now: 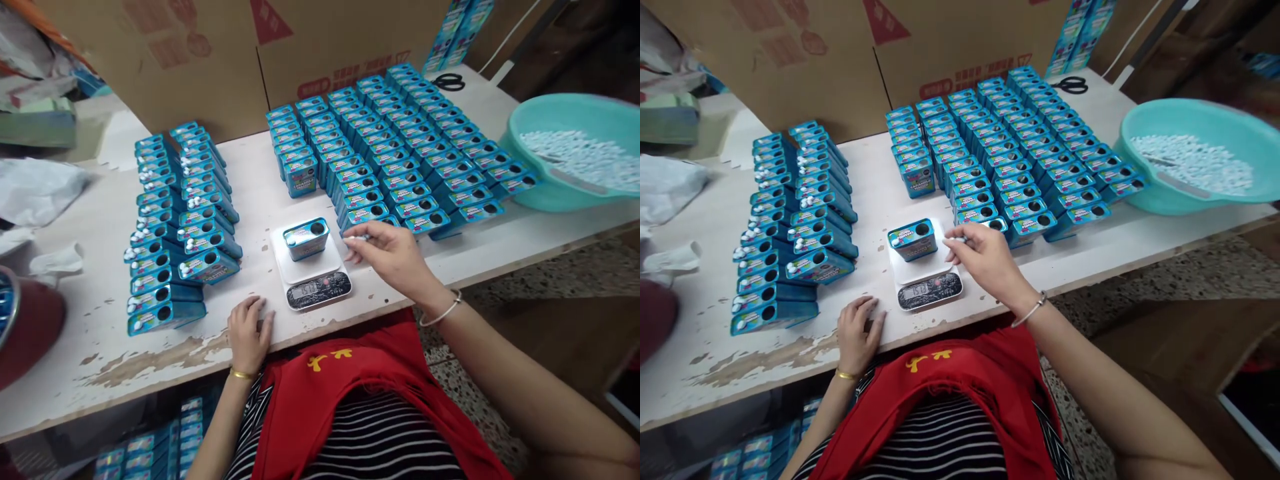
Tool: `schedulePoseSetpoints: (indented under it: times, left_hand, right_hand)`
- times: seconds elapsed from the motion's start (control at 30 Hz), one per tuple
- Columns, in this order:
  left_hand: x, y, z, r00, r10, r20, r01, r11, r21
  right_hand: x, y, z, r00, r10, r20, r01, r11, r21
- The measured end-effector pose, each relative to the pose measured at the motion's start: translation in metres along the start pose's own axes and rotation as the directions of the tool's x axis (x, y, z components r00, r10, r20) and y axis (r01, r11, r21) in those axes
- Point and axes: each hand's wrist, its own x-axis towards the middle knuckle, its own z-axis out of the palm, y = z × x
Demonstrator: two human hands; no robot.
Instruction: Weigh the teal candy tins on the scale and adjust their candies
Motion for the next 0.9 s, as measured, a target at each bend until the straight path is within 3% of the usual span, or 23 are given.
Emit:
schedulePoseSetpoints:
  times: [0.1,0.27,0.37,0.5,0.63,0.73,0.9]
  left_hand:
    - [-0.001,-0.001,0.000,1.000,-0.007,0.000,0.007,1.000,-0.008]
    - [0.001,0.000,-0.004,1.000,-0.014,-0.001,0.014,1.000,-0.022]
    - [0.000,-0.001,-0.004,1.000,-0.016,-0.006,0.016,1.000,-0.027]
    - [0.002,0.002,-0.006,0.999,-0.019,-0.027,0.017,0.997,-0.072]
    - [0.027,0.026,-0.020,0.990,0.066,-0.127,-0.088,0.981,-0.172]
    - [0.059,0.048,-0.035,0.960,0.201,-0.193,-0.224,0.969,-0.105]
    - [0.100,0.072,-0.038,0.938,0.324,-0.125,-0.324,0.946,0.027]
  right_hand:
    - [0.023,-0.013,0.010,0.986,-0.145,0.085,0.158,0.972,-0.173]
    - [0.050,-0.019,0.023,0.933,-0.266,0.244,0.353,0.815,-0.460]
    - [0.056,-0.021,0.027,0.910,-0.277,0.308,0.405,0.752,-0.520]
    - [0.055,-0.025,0.031,0.900,-0.275,0.338,0.422,0.740,-0.523]
    - [0.052,-0.029,0.033,0.888,-0.328,0.322,0.453,0.740,-0.497]
    - [0.049,-0.027,0.026,0.894,-0.373,0.247,0.448,0.760,-0.470]
    - [0.037,-0.012,0.001,0.945,-0.309,0.107,0.325,0.849,-0.416]
